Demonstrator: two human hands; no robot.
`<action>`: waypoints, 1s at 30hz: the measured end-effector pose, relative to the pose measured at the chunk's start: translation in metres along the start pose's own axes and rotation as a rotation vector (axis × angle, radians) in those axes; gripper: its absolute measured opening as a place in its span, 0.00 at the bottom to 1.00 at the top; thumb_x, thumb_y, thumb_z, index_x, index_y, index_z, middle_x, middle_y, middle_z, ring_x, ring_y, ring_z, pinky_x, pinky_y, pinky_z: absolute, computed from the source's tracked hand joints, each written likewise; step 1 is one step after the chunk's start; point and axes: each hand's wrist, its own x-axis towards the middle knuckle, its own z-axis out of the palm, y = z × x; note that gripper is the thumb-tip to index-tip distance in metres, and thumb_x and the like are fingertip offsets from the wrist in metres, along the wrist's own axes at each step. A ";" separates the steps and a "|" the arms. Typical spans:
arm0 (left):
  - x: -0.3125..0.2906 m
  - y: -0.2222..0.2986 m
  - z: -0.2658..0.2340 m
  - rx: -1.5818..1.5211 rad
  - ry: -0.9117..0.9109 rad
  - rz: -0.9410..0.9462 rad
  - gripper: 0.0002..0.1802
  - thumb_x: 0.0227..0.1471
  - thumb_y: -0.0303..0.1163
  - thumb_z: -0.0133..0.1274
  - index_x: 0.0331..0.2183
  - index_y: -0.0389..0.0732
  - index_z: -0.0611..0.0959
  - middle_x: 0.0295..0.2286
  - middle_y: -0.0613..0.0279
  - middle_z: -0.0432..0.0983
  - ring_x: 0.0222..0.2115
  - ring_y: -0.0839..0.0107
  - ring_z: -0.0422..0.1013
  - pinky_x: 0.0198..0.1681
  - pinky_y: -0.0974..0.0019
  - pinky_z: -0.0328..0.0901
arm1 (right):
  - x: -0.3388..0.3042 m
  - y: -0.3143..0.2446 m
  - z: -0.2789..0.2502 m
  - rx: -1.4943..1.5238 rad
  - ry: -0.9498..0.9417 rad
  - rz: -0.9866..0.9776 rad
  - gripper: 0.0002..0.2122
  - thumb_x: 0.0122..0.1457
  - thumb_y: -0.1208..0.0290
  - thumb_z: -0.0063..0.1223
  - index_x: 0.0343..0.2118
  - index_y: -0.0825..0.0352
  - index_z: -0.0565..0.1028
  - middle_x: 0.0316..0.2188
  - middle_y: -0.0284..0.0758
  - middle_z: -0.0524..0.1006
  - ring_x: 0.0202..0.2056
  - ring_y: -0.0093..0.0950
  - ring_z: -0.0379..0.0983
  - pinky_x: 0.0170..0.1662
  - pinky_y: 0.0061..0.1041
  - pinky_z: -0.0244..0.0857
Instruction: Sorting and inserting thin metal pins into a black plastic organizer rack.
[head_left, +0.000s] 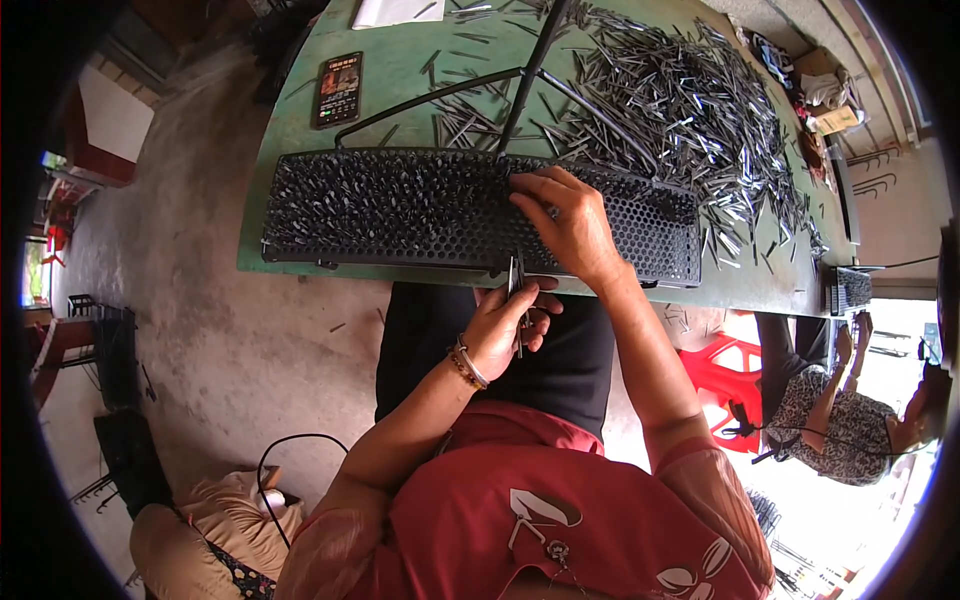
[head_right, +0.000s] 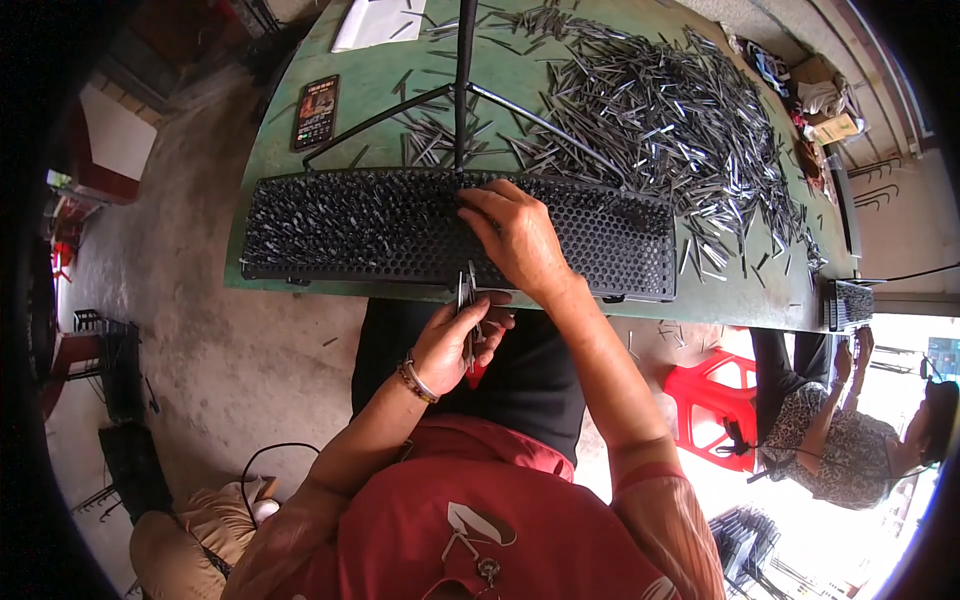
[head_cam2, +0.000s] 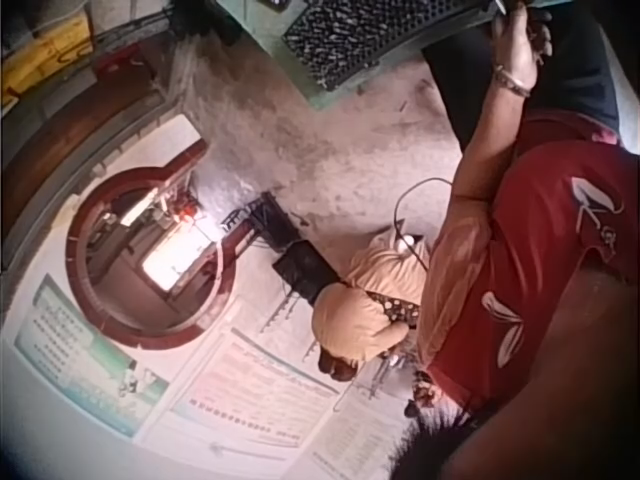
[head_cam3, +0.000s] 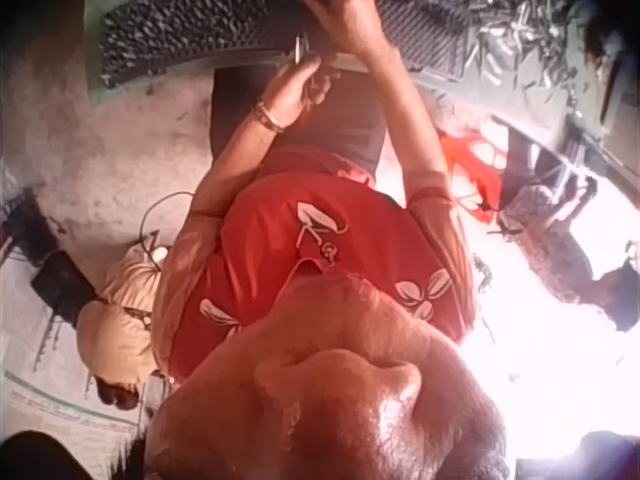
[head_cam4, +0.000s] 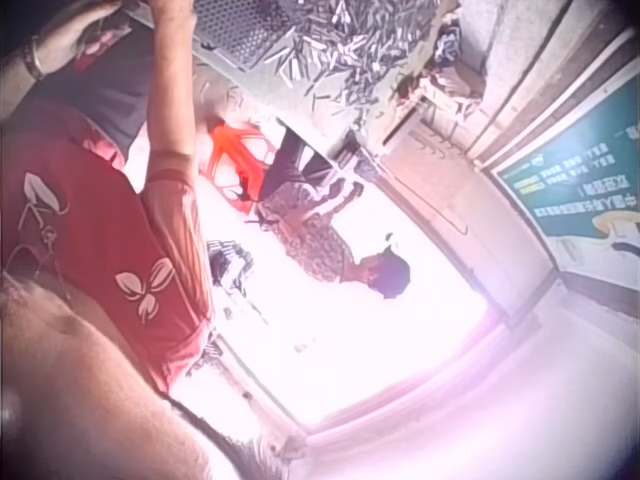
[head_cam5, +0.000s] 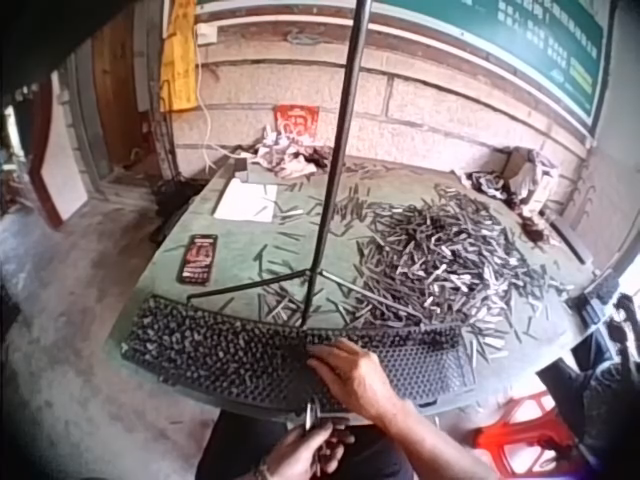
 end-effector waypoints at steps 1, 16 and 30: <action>0.000 0.000 0.000 -0.005 0.003 -0.001 0.16 0.59 0.39 0.41 0.42 0.38 0.74 0.28 0.61 0.74 0.21 0.81 0.68 0.19 0.77 0.63 | 0.000 0.001 0.000 0.000 0.000 -0.001 0.08 0.50 0.79 0.55 0.34 0.70 0.77 0.29 0.39 0.75 0.30 0.37 0.73 0.33 0.28 0.67; 0.002 0.007 0.002 -0.016 -0.042 -0.056 0.20 0.59 0.40 0.42 0.48 0.37 0.71 0.32 0.60 0.75 0.26 0.78 0.71 0.25 0.74 0.67 | -0.010 0.010 0.005 -0.355 -0.058 -0.235 0.13 0.49 0.81 0.51 0.40 0.69 0.75 0.36 0.38 0.75 0.35 0.36 0.72 0.41 0.31 0.65; 0.005 0.013 0.007 0.142 -0.156 0.026 0.21 0.59 0.43 0.41 0.47 0.38 0.71 0.31 0.59 0.75 0.25 0.80 0.70 0.24 0.75 0.68 | -0.038 -0.004 -0.028 0.507 -0.262 0.618 0.13 0.55 0.66 0.57 0.33 0.73 0.77 0.21 0.32 0.75 0.23 0.16 0.69 0.24 0.17 0.64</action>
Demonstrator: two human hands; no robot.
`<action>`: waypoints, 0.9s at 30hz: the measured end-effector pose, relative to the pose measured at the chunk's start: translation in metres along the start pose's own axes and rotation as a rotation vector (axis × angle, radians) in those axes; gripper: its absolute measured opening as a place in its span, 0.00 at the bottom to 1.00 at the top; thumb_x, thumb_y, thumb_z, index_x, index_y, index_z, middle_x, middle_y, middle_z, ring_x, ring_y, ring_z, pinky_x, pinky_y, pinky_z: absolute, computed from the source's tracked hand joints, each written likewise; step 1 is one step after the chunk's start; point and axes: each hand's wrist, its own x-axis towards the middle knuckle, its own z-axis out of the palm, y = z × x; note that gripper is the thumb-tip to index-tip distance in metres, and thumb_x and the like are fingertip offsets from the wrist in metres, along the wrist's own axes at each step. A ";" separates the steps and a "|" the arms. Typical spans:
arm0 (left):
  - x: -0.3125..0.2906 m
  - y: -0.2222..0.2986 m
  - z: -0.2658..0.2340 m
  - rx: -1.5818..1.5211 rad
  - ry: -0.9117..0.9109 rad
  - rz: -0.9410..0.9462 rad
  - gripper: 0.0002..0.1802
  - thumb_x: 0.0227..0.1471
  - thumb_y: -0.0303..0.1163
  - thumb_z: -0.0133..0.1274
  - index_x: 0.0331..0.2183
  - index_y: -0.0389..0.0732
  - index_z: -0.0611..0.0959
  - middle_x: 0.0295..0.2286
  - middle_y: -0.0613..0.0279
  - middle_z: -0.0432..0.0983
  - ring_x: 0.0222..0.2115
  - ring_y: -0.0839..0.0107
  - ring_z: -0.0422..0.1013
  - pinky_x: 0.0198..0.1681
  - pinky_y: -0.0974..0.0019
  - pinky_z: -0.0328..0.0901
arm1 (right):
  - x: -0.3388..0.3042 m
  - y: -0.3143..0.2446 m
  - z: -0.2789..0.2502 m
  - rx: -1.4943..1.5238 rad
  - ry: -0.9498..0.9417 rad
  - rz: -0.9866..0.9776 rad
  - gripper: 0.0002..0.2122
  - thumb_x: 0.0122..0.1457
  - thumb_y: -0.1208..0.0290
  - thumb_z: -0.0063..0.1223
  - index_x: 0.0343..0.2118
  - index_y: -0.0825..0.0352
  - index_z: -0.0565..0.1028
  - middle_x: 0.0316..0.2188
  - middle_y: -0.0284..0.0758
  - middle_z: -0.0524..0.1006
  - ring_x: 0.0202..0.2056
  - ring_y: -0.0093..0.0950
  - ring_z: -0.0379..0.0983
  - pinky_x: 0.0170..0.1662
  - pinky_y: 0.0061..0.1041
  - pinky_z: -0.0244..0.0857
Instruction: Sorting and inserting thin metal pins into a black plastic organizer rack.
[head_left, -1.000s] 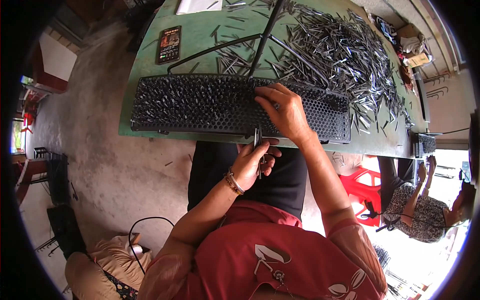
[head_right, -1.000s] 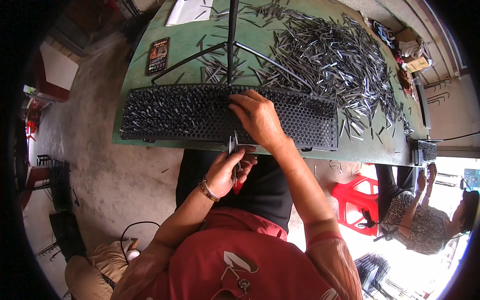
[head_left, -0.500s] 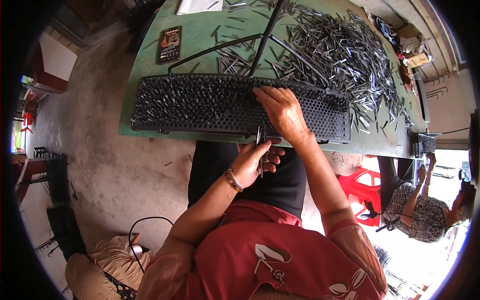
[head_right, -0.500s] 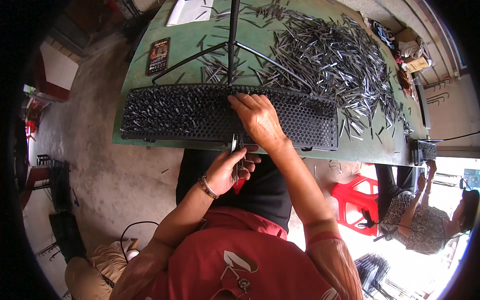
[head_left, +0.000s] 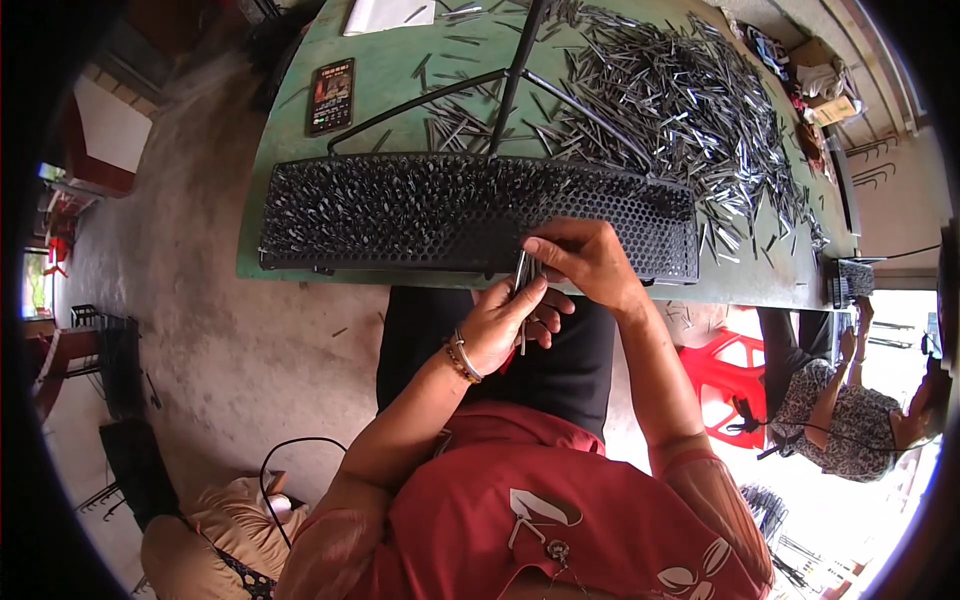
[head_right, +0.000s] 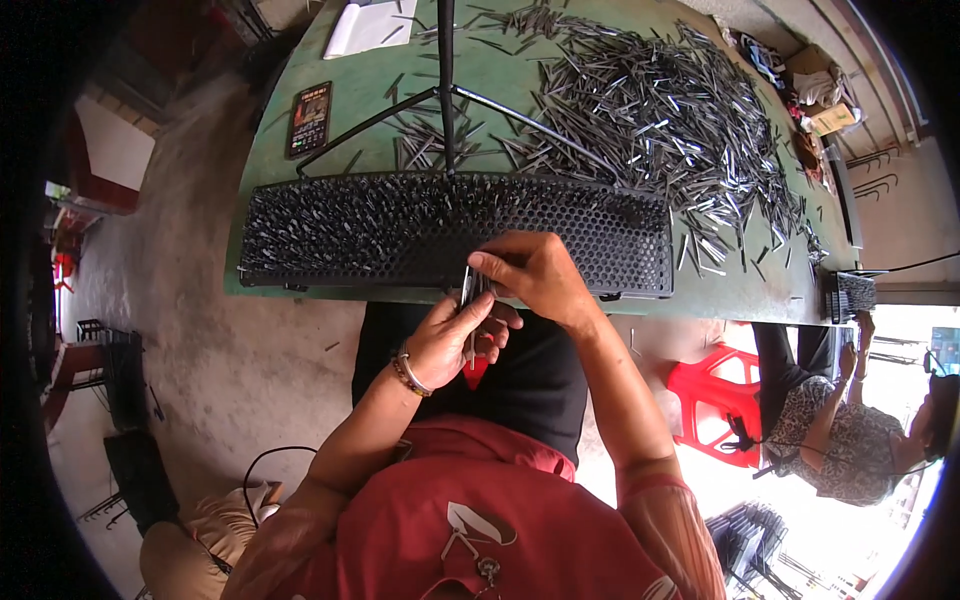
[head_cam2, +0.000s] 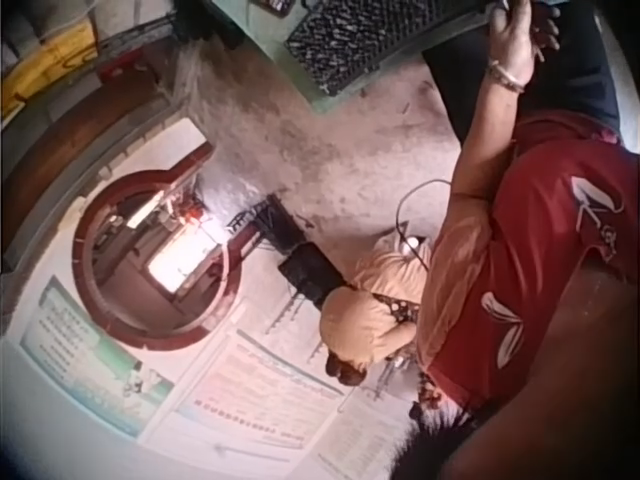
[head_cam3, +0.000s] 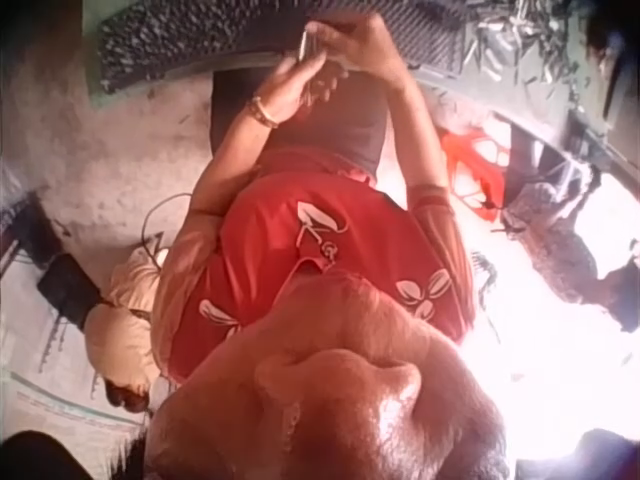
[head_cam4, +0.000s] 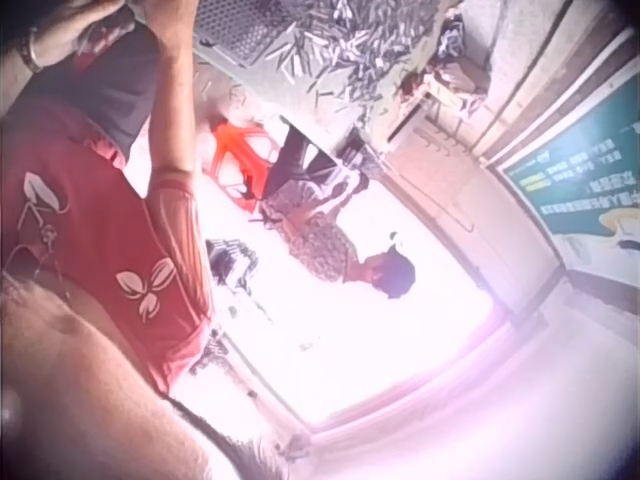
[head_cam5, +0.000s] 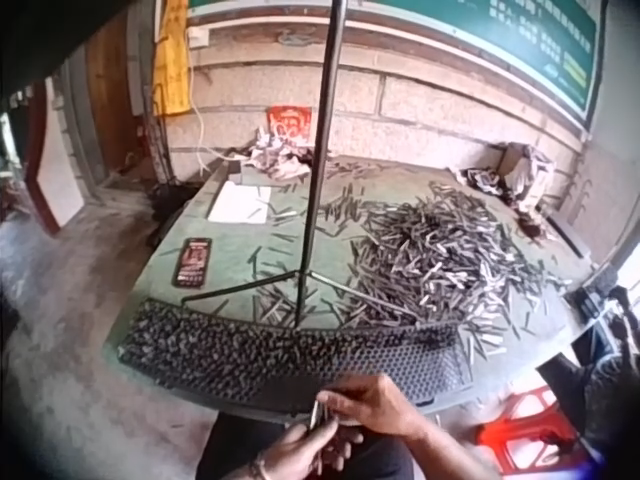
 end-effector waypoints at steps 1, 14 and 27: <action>0.001 0.000 0.001 -0.002 -0.015 -0.007 0.23 0.59 0.45 0.41 0.47 0.37 0.70 0.31 0.59 0.75 0.25 0.79 0.70 0.24 0.75 0.69 | -0.001 0.003 -0.003 0.043 0.001 0.030 0.12 0.54 0.66 0.57 0.33 0.74 0.77 0.20 0.32 0.75 0.22 0.16 0.69 0.23 0.17 0.64; 0.006 -0.002 0.001 -0.084 0.086 -0.091 0.20 0.59 0.44 0.42 0.44 0.38 0.72 0.29 0.60 0.75 0.22 0.82 0.68 0.19 0.79 0.59 | 0.041 0.010 0.010 -0.315 0.491 -0.568 0.10 0.51 0.77 0.58 0.38 0.68 0.77 0.32 0.37 0.78 0.33 0.26 0.75 0.37 0.21 0.67; -0.003 -0.007 -0.009 -0.132 0.123 -0.085 0.19 0.59 0.45 0.42 0.40 0.39 0.75 0.25 0.63 0.73 0.19 0.81 0.65 0.17 0.77 0.58 | 0.040 0.015 0.011 -0.661 0.496 -0.728 0.11 0.48 0.78 0.58 0.37 0.66 0.77 0.30 0.38 0.77 0.32 0.34 0.73 0.37 0.29 0.66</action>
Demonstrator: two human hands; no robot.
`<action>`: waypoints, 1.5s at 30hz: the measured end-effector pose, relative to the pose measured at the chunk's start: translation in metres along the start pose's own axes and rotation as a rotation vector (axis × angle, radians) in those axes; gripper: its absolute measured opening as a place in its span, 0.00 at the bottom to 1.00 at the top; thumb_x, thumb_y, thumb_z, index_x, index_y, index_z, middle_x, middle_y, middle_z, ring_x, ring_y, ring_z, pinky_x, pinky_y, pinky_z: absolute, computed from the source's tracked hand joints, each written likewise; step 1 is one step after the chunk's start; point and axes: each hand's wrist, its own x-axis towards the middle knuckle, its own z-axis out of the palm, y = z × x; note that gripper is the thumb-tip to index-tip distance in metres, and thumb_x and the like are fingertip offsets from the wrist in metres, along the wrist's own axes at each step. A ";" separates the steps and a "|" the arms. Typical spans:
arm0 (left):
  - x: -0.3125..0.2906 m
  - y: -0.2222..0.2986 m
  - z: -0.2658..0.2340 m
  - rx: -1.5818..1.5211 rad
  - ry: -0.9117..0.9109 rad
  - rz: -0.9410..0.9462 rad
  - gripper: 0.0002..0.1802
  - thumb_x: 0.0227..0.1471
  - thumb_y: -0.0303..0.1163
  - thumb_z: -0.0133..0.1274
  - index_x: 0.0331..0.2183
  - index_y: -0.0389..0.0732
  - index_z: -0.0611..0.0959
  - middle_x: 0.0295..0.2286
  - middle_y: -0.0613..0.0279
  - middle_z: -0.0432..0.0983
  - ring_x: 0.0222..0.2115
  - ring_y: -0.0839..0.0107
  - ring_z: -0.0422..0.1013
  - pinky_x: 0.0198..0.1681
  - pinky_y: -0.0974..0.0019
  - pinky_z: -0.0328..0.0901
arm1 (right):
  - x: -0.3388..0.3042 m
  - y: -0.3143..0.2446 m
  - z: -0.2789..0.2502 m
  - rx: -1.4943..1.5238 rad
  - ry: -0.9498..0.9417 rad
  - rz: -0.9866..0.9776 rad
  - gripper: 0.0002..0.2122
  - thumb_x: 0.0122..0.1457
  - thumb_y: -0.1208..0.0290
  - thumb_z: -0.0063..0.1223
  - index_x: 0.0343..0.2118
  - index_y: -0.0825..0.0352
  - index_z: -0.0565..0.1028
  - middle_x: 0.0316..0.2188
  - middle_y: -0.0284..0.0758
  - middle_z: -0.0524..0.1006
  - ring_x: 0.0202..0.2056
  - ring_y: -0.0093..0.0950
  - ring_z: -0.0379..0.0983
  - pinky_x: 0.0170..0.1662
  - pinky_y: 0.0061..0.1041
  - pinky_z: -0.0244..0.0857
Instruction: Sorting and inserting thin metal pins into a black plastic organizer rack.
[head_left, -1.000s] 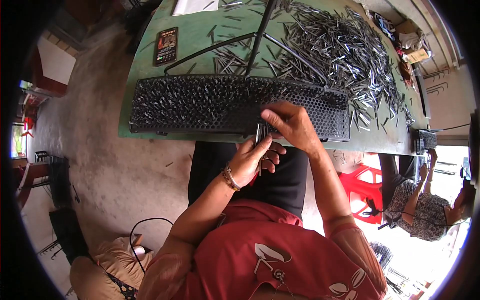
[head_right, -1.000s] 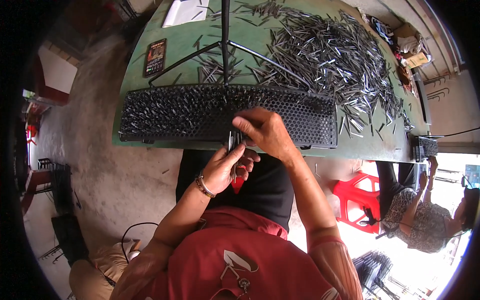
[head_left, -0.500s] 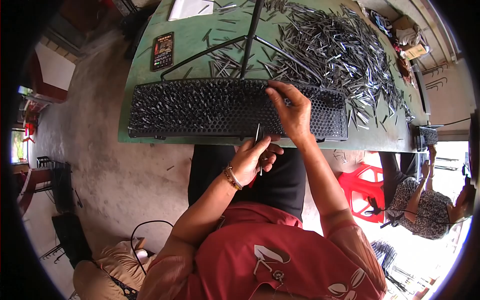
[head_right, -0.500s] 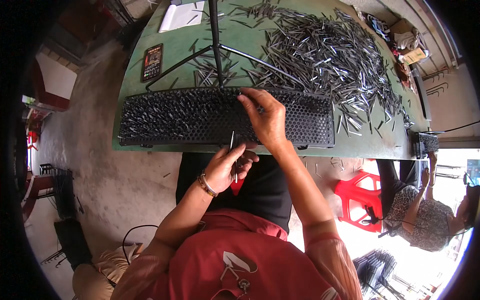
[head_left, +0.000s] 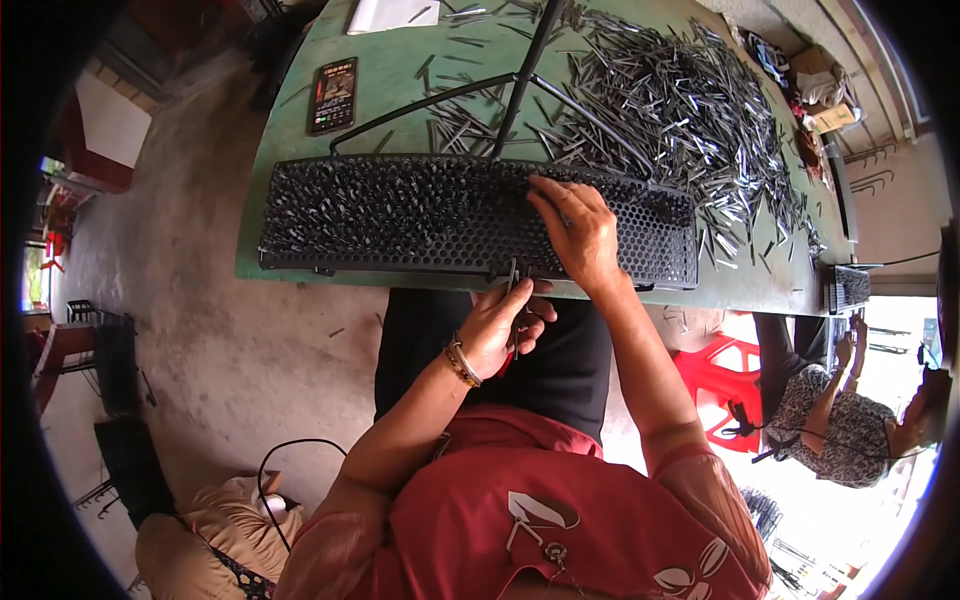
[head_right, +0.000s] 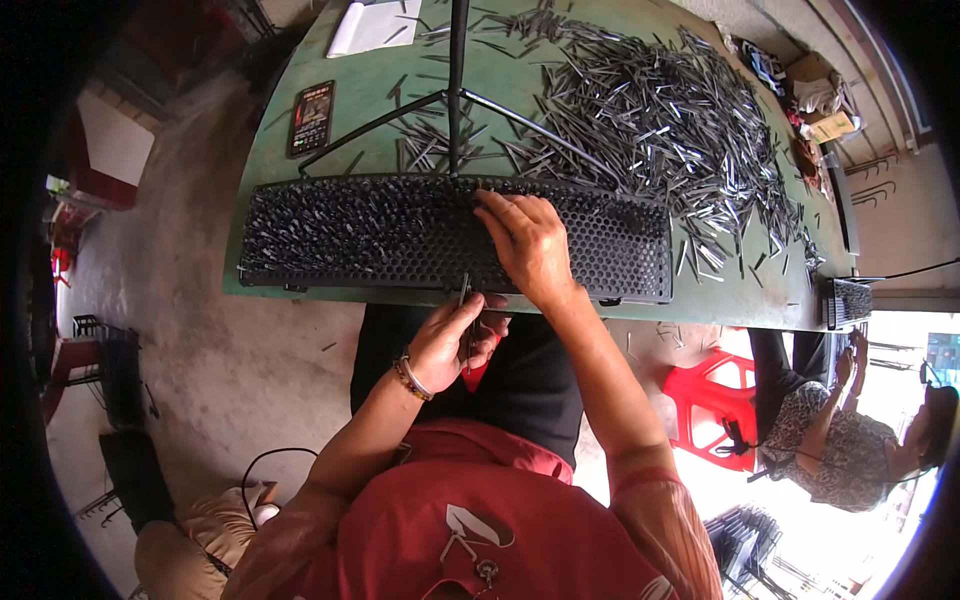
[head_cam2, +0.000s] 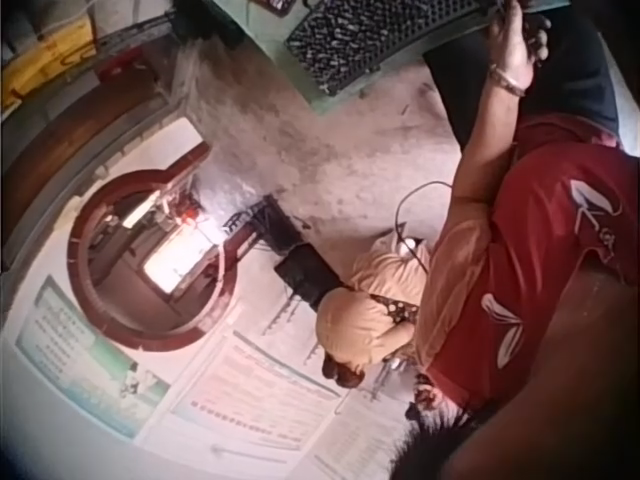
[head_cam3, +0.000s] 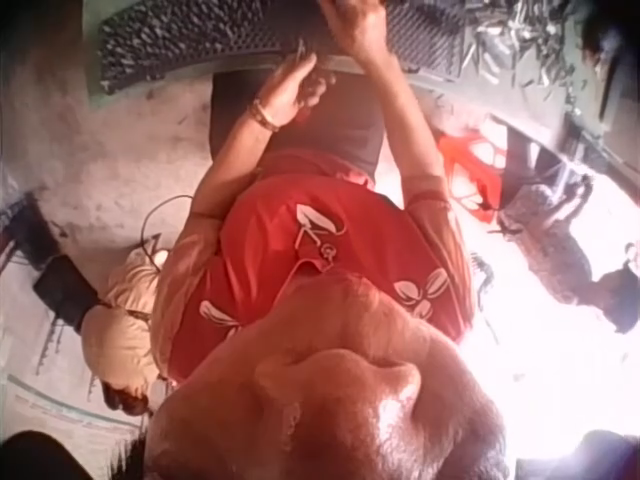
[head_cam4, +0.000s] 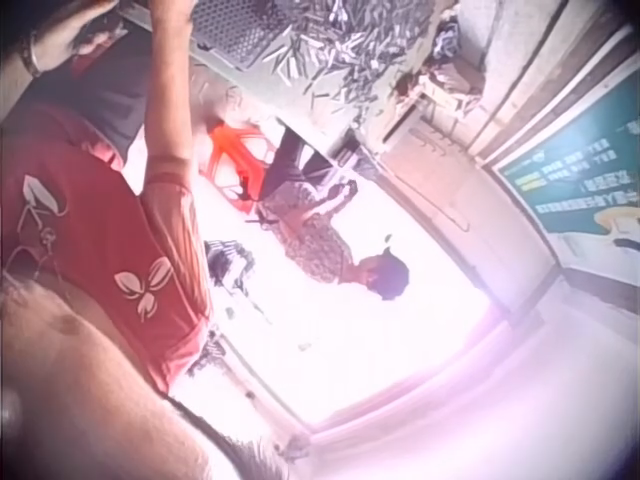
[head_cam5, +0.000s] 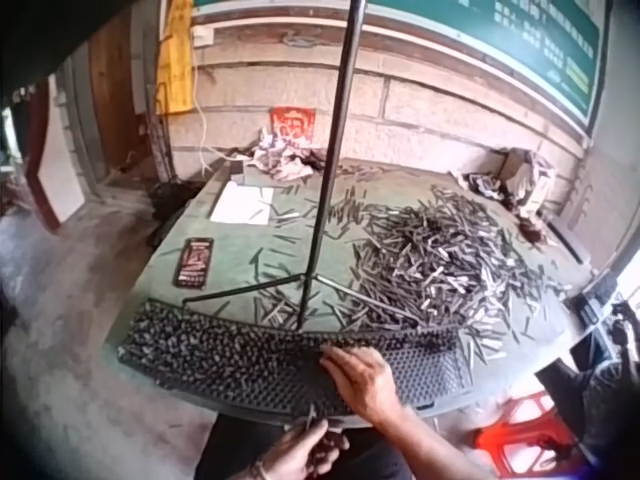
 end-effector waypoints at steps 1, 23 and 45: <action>-0.001 0.001 0.001 0.000 -0.003 0.003 0.19 0.59 0.45 0.42 0.40 0.39 0.75 0.25 0.63 0.73 0.19 0.81 0.65 0.17 0.78 0.58 | -0.001 0.002 0.000 -0.002 -0.001 -0.001 0.11 0.48 0.78 0.58 0.37 0.66 0.77 0.30 0.38 0.77 0.32 0.34 0.73 0.37 0.29 0.66; -0.004 -0.002 0.003 -0.008 -0.015 -0.024 0.18 0.59 0.44 0.41 0.40 0.40 0.75 0.26 0.64 0.73 0.21 0.81 0.65 0.18 0.77 0.56 | 0.032 -0.005 -0.003 0.014 -0.285 0.068 0.04 0.42 0.77 0.56 0.24 0.69 0.76 0.32 0.36 0.71 0.32 0.34 0.71 0.37 0.28 0.67; -0.002 -0.004 0.000 0.001 -0.082 -0.020 0.16 0.60 0.41 0.40 0.42 0.40 0.73 0.26 0.63 0.72 0.16 0.83 0.58 0.14 0.80 0.51 | 0.021 -0.014 -0.012 -0.050 -0.180 -0.069 0.07 0.42 0.79 0.58 0.27 0.69 0.74 0.30 0.38 0.72 0.32 0.37 0.71 0.36 0.31 0.66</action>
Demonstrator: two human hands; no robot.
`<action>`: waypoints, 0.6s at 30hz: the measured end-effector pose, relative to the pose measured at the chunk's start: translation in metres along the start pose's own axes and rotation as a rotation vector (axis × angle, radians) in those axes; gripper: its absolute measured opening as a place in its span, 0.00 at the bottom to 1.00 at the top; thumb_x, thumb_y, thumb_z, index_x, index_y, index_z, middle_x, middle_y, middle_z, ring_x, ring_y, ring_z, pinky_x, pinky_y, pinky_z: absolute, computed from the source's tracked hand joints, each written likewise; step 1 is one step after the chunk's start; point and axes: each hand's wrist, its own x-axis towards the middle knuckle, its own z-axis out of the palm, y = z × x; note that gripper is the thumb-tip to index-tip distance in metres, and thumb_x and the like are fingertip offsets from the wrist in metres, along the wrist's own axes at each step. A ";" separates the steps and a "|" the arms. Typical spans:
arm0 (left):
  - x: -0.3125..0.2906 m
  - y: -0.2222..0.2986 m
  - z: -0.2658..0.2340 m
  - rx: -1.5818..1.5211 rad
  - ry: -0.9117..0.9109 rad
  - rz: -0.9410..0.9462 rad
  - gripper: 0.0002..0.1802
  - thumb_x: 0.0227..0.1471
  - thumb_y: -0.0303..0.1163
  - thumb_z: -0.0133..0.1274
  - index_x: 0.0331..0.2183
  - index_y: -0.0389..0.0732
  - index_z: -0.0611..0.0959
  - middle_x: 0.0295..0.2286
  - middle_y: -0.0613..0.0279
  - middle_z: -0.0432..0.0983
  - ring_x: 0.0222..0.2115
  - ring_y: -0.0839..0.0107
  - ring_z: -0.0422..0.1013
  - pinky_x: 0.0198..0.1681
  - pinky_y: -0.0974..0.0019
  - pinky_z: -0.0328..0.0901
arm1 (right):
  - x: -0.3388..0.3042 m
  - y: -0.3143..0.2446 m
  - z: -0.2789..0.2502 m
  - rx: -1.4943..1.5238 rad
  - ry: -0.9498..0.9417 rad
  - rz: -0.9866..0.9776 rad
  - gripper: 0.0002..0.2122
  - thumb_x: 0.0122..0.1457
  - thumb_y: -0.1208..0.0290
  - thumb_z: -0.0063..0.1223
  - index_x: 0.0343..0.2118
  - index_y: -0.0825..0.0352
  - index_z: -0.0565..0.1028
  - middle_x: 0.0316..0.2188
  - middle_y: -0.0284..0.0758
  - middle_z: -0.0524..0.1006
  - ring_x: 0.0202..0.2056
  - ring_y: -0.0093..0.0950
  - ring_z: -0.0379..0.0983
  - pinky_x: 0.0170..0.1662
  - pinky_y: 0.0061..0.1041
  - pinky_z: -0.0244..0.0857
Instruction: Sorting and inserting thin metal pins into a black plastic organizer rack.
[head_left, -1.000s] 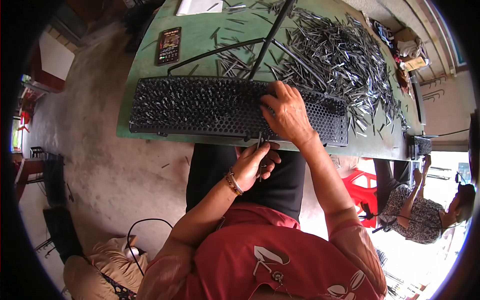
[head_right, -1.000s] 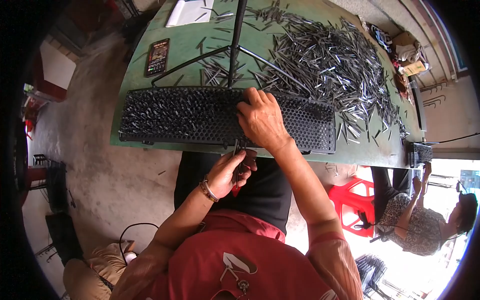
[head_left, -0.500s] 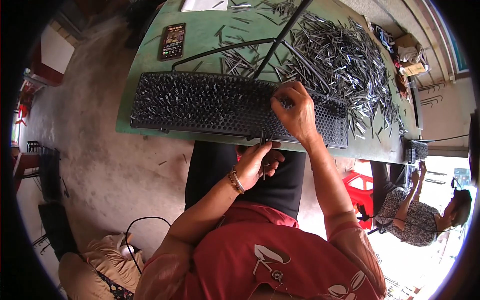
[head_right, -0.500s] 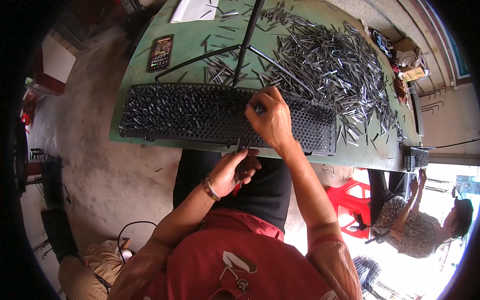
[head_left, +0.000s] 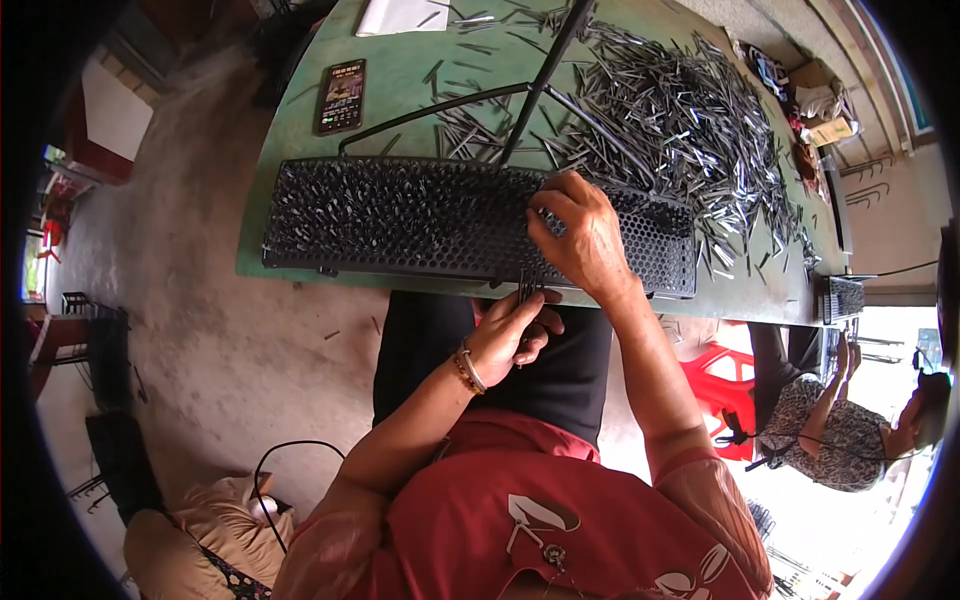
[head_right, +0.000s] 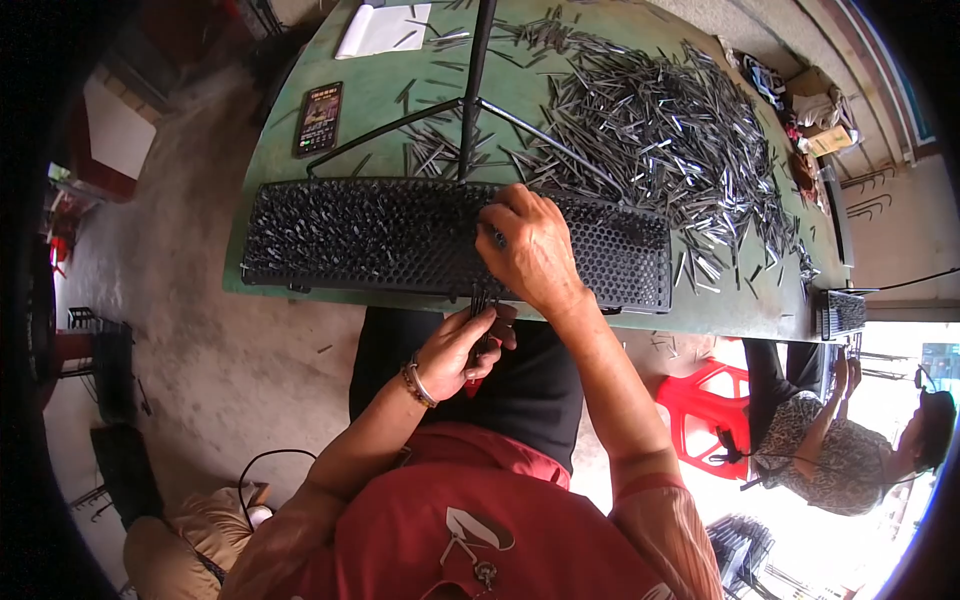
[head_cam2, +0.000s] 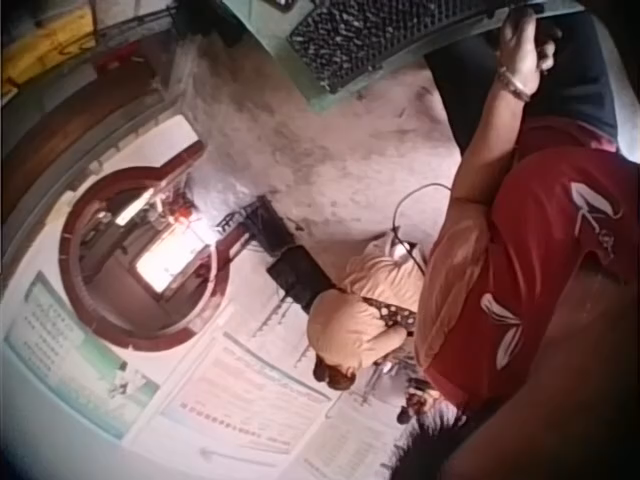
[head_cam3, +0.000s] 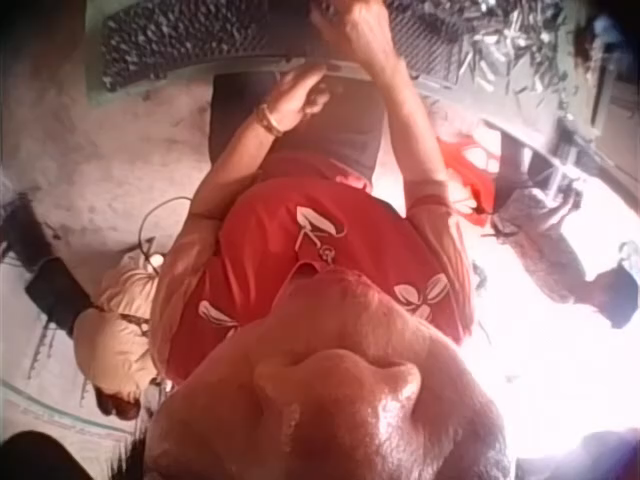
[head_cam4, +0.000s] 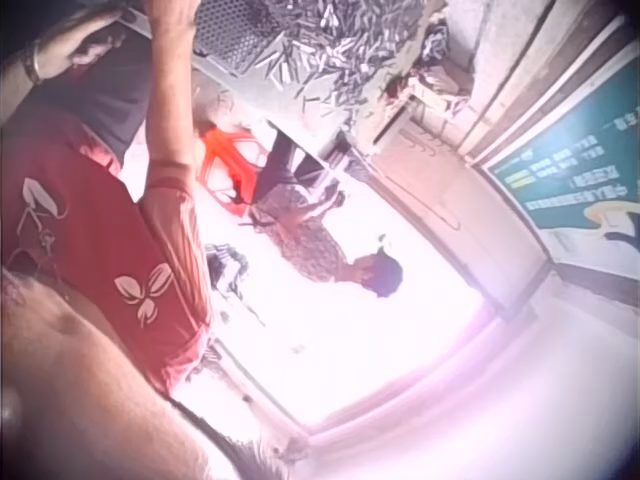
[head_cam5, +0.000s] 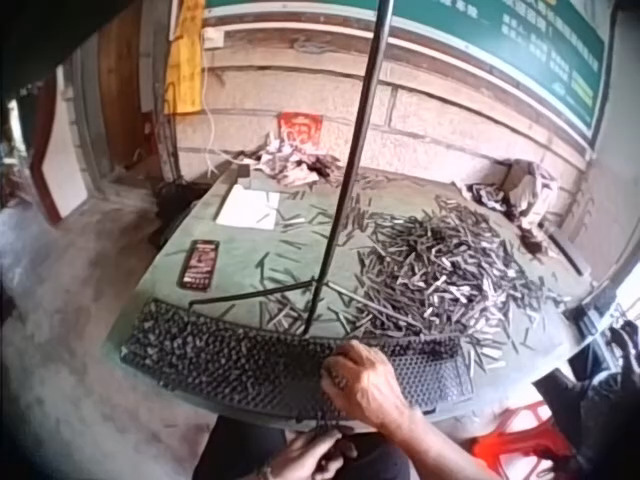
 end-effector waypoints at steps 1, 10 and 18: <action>0.000 0.000 -0.001 -0.011 -0.008 -0.002 0.16 0.60 0.41 0.40 0.42 0.40 0.72 0.26 0.62 0.72 0.16 0.84 0.58 0.14 0.81 0.51 | 0.001 0.000 -0.001 -0.014 -0.001 0.004 0.07 0.42 0.79 0.58 0.27 0.69 0.74 0.29 0.38 0.72 0.32 0.37 0.71 0.36 0.31 0.66; 0.000 0.004 0.000 0.019 -0.008 0.016 0.15 0.60 0.40 0.40 0.42 0.40 0.72 0.28 0.63 0.71 0.19 0.84 0.58 0.16 0.81 0.51 | -0.005 0.007 -0.002 -0.024 -0.140 0.008 0.07 0.45 0.77 0.56 0.30 0.68 0.76 0.31 0.38 0.73 0.31 0.39 0.71 0.33 0.31 0.66; -0.005 0.012 0.010 0.058 -0.110 0.075 0.16 0.61 0.39 0.38 0.44 0.39 0.71 0.29 0.63 0.70 0.20 0.84 0.58 0.17 0.82 0.52 | -0.026 -0.010 -0.030 0.553 -0.323 0.457 0.08 0.53 0.72 0.57 0.32 0.71 0.77 0.25 0.34 0.73 0.25 0.21 0.68 0.27 0.20 0.62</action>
